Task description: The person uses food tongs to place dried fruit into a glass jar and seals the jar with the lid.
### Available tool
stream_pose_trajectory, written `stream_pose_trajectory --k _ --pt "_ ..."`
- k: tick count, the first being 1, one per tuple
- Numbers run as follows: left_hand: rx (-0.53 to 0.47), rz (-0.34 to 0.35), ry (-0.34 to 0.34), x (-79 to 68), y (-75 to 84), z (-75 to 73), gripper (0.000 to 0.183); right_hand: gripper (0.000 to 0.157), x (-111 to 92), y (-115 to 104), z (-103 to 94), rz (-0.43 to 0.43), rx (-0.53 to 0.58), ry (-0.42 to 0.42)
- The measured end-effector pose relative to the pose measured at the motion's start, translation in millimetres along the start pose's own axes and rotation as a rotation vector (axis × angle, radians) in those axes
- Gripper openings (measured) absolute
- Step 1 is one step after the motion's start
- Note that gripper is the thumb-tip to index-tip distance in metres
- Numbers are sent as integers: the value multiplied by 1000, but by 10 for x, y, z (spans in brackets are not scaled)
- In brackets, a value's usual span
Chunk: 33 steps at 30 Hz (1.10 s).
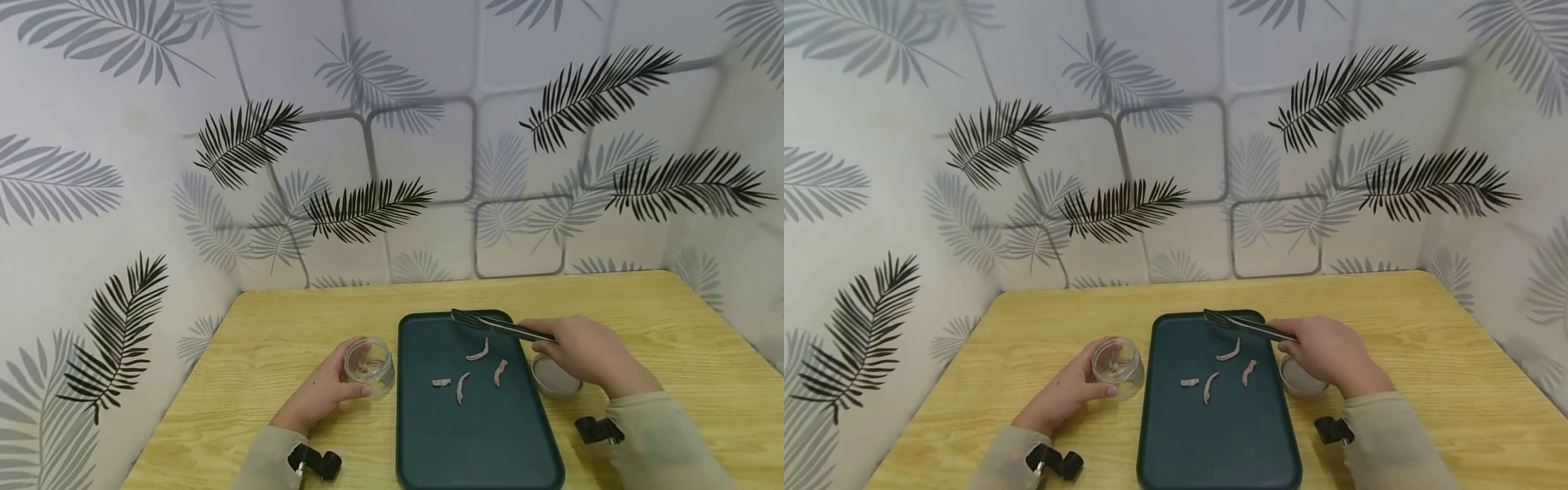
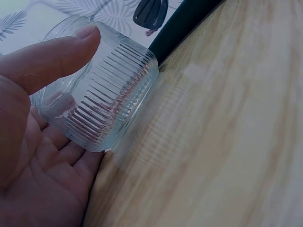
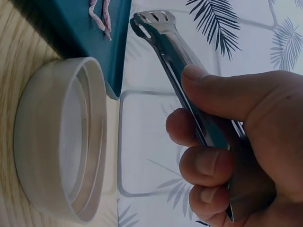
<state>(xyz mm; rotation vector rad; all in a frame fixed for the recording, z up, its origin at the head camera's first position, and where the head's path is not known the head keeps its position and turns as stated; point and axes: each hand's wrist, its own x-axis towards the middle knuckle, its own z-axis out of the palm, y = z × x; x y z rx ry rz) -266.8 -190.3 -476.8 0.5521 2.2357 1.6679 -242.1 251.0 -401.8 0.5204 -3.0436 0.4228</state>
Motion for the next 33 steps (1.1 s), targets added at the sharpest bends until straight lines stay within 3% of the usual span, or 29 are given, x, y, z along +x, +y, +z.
stream_pose_trajectory --k 15,22,33 --pt "-3 -2 -4 5 -17 -1 84 46 -25 -237 -64 -129 39 53" --pt "-8 2 -2 7 -18 -3 84 46 -39 -346 -103 -145 26 68" --pt "-20 3 -10 7 -15 -3 85 49 -55 -596 -40 -240 26 98"
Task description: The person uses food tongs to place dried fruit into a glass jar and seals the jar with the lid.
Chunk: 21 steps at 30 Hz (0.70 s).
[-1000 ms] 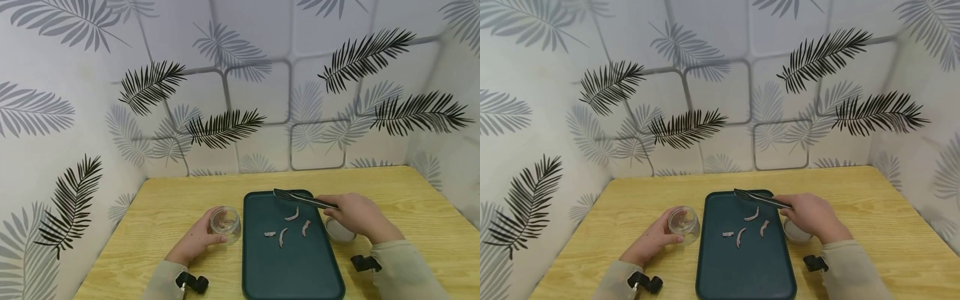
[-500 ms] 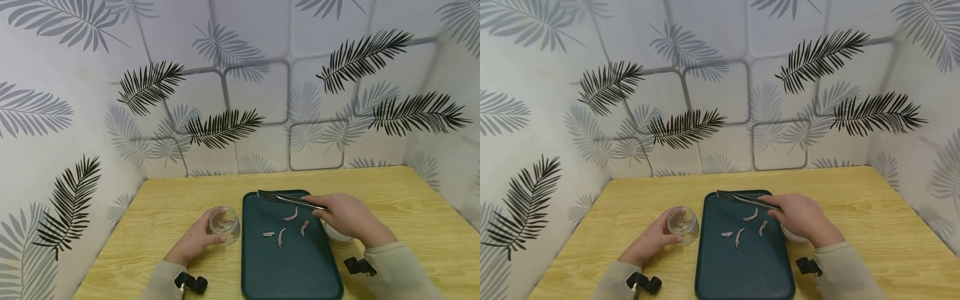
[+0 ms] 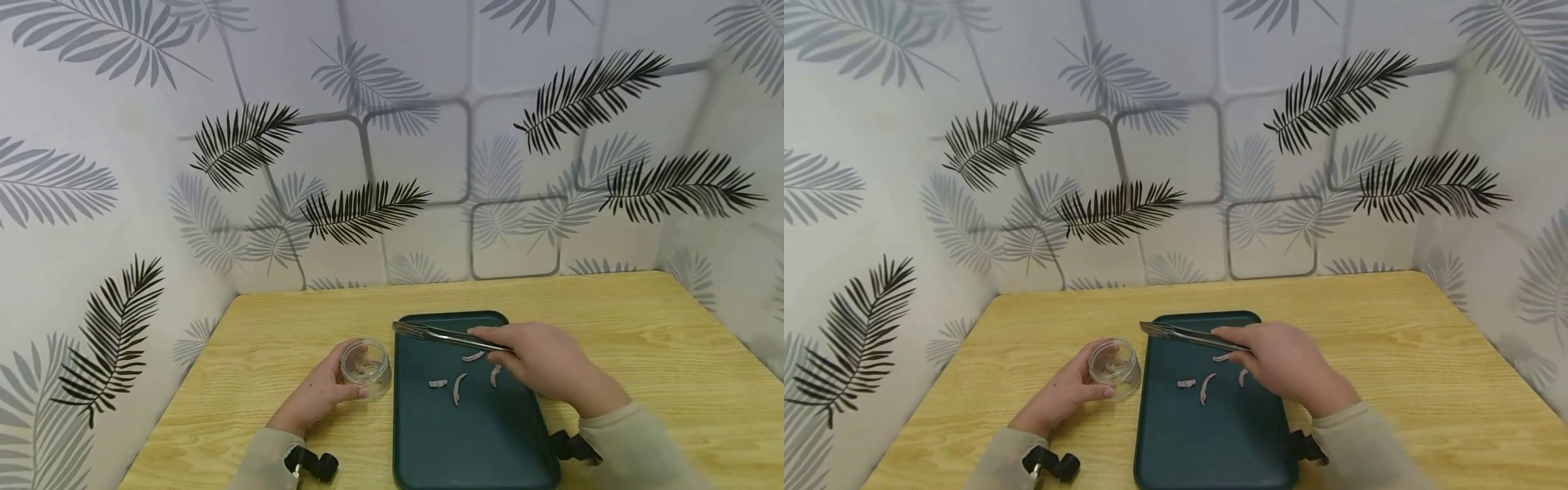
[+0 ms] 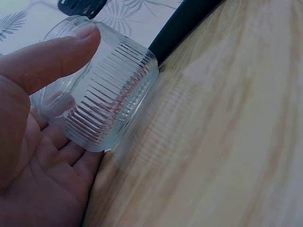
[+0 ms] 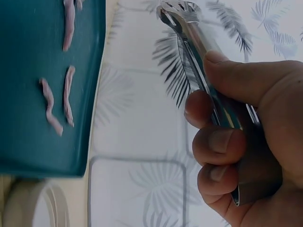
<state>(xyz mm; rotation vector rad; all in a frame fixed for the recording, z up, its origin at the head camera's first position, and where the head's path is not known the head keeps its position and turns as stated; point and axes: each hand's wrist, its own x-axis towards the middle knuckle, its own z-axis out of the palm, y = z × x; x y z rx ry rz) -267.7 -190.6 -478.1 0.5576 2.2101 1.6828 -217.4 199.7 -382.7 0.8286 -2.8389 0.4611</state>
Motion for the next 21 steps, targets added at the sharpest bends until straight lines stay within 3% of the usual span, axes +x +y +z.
stream_pose_trajectory --k 14,21 --pt "19 -3 20 -16 5 20 84 50 50 -280 191 -140 -14 82" --pt "10 -2 26 -12 5 18 85 51 56 -318 203 -154 -17 103"
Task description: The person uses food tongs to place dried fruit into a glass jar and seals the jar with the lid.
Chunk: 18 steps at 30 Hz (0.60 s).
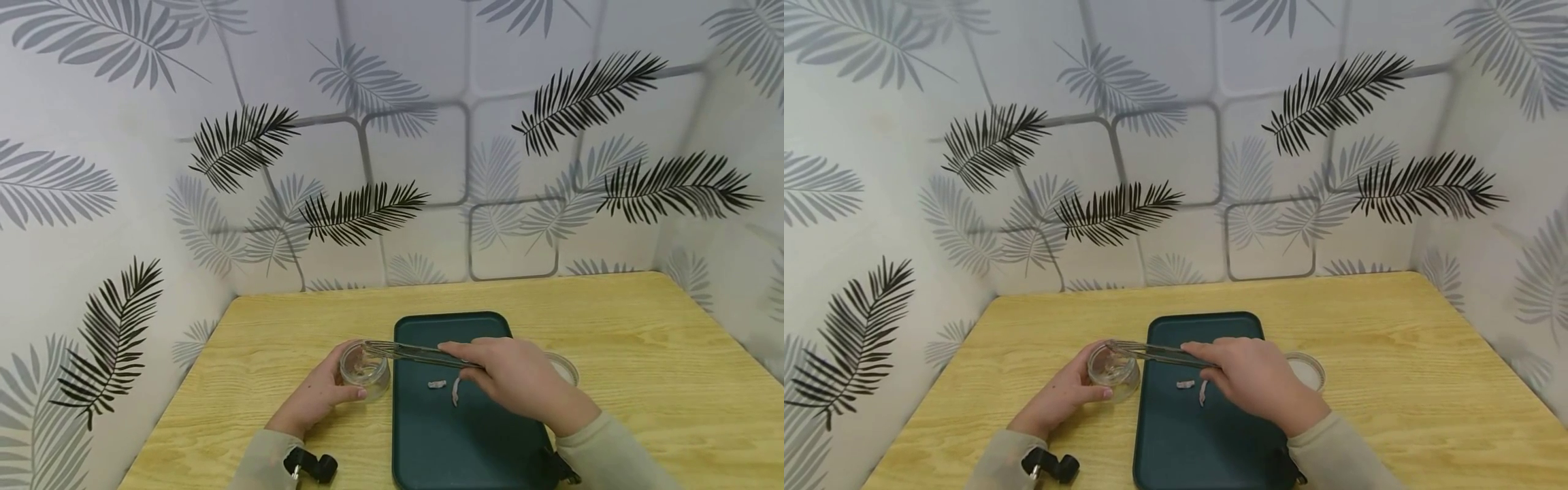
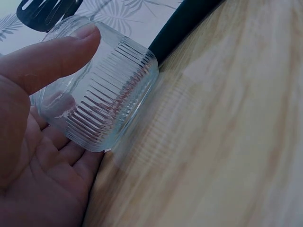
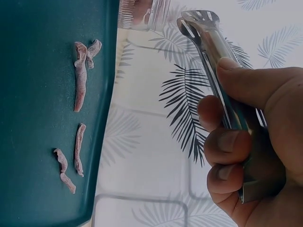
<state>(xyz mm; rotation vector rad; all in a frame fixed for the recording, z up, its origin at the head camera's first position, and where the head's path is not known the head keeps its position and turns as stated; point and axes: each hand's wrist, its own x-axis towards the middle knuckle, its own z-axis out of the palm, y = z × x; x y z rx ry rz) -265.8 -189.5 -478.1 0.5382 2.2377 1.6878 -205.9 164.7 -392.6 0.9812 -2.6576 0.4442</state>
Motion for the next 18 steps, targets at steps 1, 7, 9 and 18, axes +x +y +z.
stream_pose_trajectory --k 1,7,9,18 --pt "-1 1 -1 1 -1 0 85 51 -1 -3 1 -2 -2 1" --pt "-4 -2 -3 15 -18 -2 86 52 -9 11 5 5 4 -8" --pt "-5 -5 -5 21 -30 -6 86 52 -14 26 2 11 12 -14" --pt "-2 7 -9 15 -24 0 83 52 -47 191 -127 74 75 -116"
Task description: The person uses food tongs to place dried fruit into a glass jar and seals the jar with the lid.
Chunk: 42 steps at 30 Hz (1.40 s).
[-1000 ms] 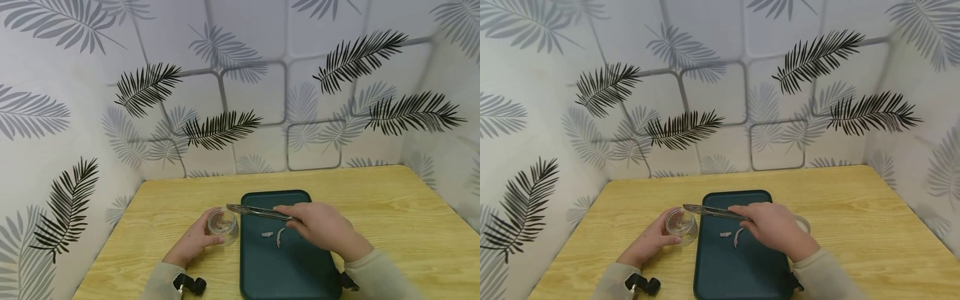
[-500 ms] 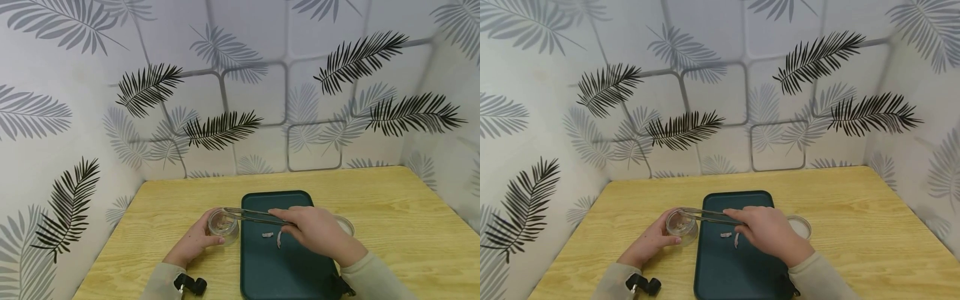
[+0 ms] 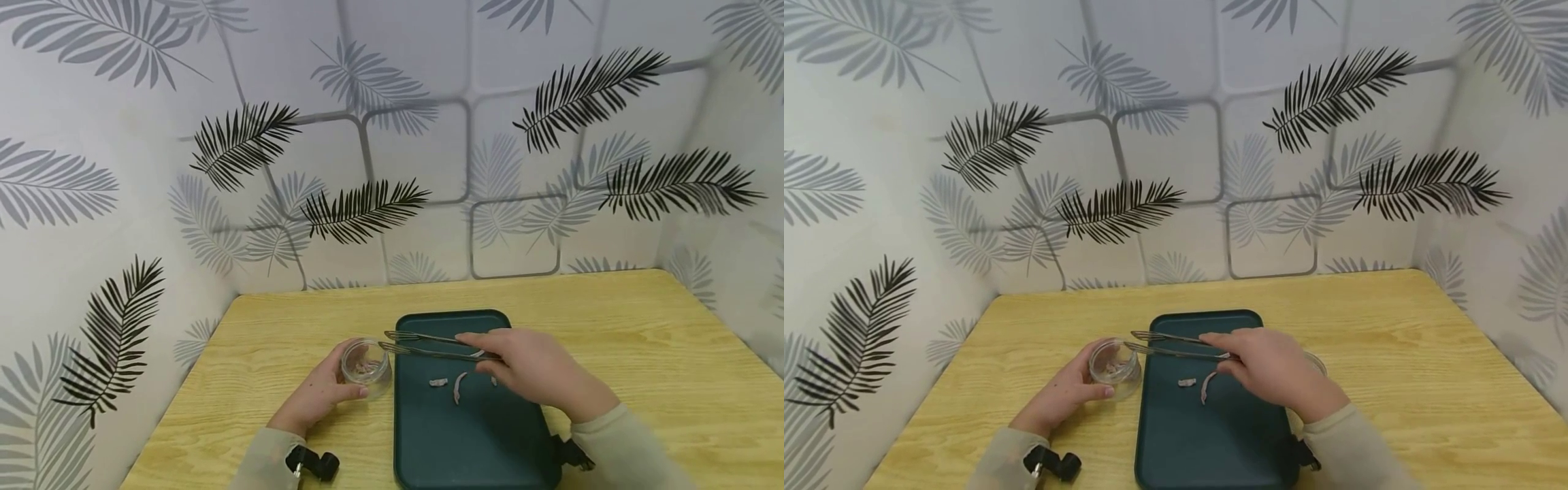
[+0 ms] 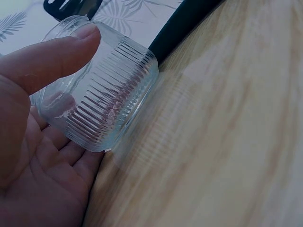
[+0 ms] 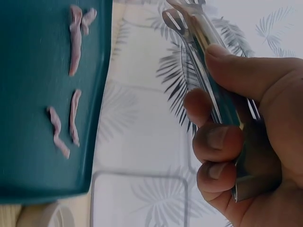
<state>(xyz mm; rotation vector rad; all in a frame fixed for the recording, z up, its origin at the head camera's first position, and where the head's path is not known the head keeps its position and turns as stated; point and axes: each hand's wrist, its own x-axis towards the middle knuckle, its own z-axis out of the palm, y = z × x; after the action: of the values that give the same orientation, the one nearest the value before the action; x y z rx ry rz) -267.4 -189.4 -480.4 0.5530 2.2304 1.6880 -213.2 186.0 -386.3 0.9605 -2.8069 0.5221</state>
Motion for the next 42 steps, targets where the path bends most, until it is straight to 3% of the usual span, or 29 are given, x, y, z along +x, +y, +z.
stream_pose_trajectory --k 10,21,32,42 --pt "16 26 -13 39 26 34 82 53 -110 261 -51 42 6 -84" --pt "10 4 -7 36 18 37 83 49 -321 476 63 45 93 -152" --pt "11 -4 -6 17 26 18 84 51 -355 595 158 79 153 -242" --pt "13 -13 9 6 14 -7 85 47 -324 609 213 108 120 -192"
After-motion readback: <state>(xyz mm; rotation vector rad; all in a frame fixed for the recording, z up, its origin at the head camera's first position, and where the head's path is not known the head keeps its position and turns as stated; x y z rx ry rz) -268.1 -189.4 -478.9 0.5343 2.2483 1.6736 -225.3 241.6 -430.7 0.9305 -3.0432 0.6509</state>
